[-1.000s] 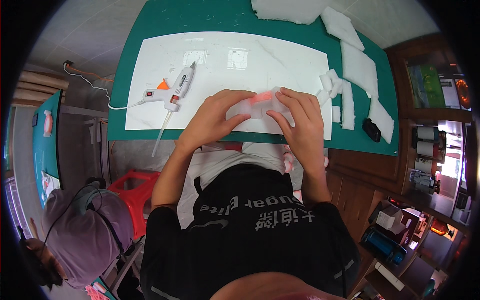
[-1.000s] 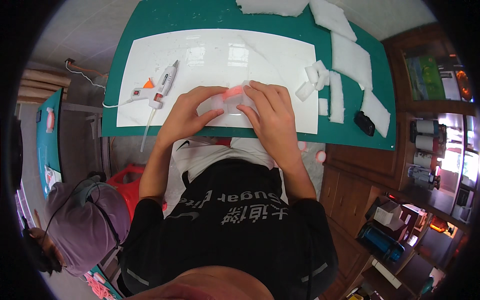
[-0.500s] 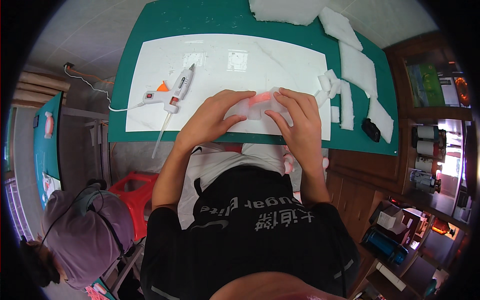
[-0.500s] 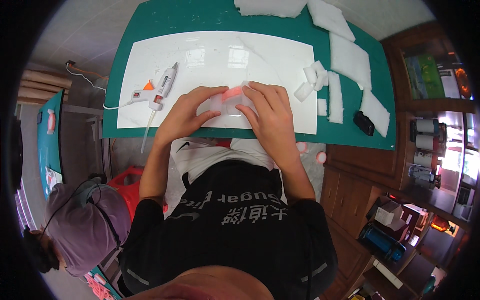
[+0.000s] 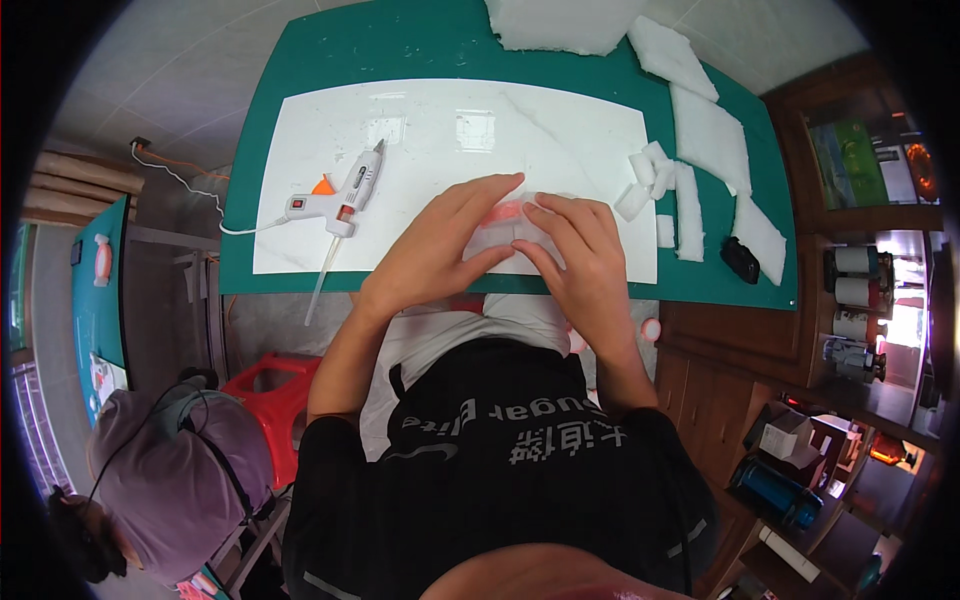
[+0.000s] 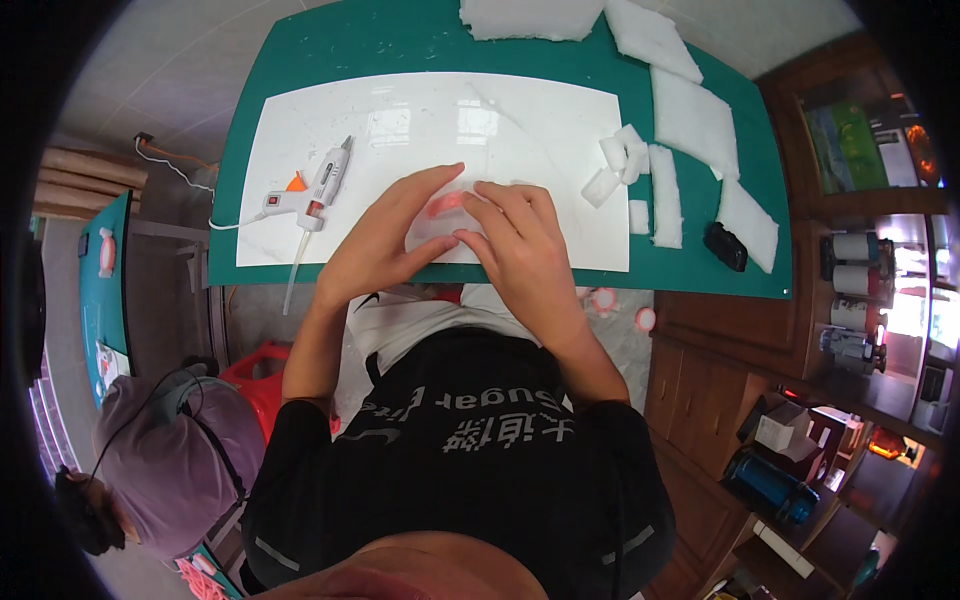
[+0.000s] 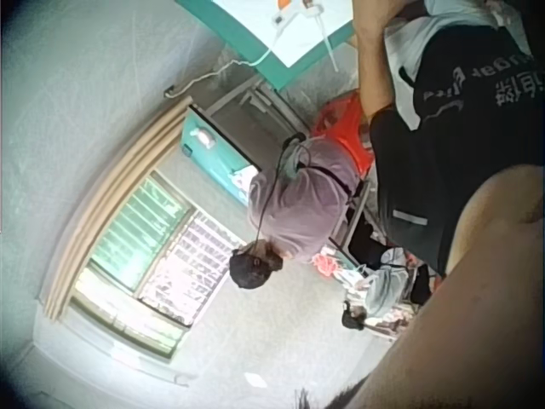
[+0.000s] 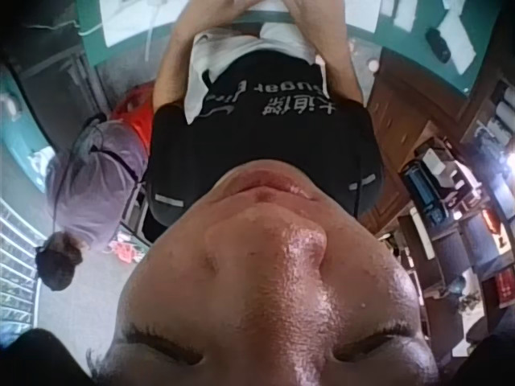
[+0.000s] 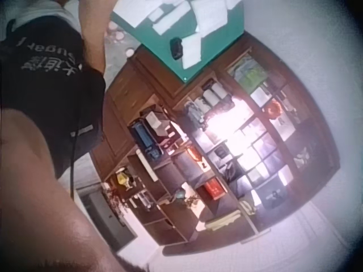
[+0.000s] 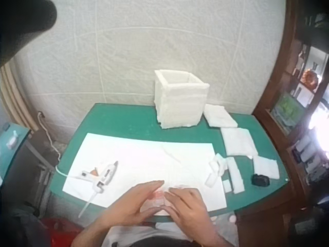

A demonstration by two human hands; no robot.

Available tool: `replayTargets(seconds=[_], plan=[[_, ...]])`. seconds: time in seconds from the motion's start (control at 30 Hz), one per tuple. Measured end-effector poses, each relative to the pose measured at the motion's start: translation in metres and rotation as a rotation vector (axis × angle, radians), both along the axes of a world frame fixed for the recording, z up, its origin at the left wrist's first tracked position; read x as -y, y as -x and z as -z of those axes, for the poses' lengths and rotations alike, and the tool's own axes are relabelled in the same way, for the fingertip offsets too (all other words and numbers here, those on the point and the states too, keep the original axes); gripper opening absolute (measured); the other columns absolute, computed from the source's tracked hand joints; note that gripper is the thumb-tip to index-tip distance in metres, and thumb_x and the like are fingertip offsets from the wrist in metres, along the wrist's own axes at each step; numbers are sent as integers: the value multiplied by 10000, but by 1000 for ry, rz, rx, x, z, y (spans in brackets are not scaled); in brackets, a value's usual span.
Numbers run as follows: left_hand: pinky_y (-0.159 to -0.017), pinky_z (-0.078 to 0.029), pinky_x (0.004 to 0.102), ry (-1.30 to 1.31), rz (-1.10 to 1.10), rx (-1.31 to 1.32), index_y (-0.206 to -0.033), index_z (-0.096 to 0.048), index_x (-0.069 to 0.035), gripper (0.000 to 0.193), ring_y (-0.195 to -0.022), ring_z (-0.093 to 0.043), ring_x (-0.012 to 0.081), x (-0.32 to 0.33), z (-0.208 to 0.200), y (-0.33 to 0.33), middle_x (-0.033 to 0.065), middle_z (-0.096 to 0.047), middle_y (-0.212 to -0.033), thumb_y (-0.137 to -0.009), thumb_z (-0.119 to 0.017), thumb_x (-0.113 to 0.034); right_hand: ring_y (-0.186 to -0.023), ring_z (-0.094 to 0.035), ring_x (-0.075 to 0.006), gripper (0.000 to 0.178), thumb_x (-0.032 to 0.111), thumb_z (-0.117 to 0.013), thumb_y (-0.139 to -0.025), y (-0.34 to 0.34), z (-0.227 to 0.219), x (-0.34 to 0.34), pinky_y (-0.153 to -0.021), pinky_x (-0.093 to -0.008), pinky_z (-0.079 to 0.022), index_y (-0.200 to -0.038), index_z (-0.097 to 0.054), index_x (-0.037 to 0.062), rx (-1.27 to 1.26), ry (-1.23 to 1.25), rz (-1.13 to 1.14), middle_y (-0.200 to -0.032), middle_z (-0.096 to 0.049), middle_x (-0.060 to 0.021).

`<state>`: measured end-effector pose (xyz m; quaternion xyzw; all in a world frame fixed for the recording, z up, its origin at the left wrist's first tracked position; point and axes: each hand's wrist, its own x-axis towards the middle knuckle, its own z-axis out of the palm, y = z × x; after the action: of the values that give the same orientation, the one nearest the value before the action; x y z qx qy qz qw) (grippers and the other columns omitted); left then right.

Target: Assemble small foam blocks onto a larger foam base using a hot glue gun.

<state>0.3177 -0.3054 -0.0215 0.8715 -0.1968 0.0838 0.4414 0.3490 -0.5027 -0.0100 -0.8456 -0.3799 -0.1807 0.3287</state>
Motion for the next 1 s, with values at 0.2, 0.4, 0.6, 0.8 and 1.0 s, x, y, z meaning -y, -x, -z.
replayTargets(seconds=[0.2, 0.4, 0.6, 0.8, 1.0], plan=[[-984, -470, 386, 41, 82, 6, -1370, -520, -81, 546, -1187, -566, 325, 7, 0, -7, 139, -574, -1313, -845, -640, 7, -1015, -568, -296, 360, 86, -776, -750, -2, -7, 4, -853, -370, -494, -1084, -660, 19, -110, -61, -14, -1116, -612, -109], [-867, -533, 349, 59, 32, -20, -1371, -535, -105, 522, -1042, -649, 290, 8, 6, -9, 132, -636, -1223, -872, -606, 30, -1049, -575, -298, 372, 122, -793, -749, -7, -11, 10, -845, -365, -499, -1079, -657, 18, -342, -157, -73, -1111, -612, -120], [-768, -531, 329, 6, -37, -33, -1377, -541, -123, 526, -860, -670, 278, 9, 3, -12, 150, -676, -1107, -869, -633, -22, -1065, -592, -278, 375, 84, -746, -791, -23, -13, 33, -822, -345, -509, -1146, -634, 39, -354, -272, -53, -1189, -640, -107], [-734, -533, 346, -1, -87, 17, -1391, -529, -149, 542, -804, -657, 287, 7, 6, -17, 157, -676, -1037, -869, -625, -40, -1083, -598, -263, 388, 123, -711, -835, -35, 24, 82, -843, -359, -504, -1201, -608, 45, -480, -281, 254, -1203, -639, -107], [-750, -513, 324, -6, -98, 25, -1376, -556, -128, 558, -752, -621, 247, 7, 6, -21, 147, -672, -961, -836, -645, -19, -1168, -534, -309, 487, 171, -731, -818, -22, 67, 74, -951, -398, -455, -1261, -573, 42, -336, -1, 92, -1261, -596, -134]])
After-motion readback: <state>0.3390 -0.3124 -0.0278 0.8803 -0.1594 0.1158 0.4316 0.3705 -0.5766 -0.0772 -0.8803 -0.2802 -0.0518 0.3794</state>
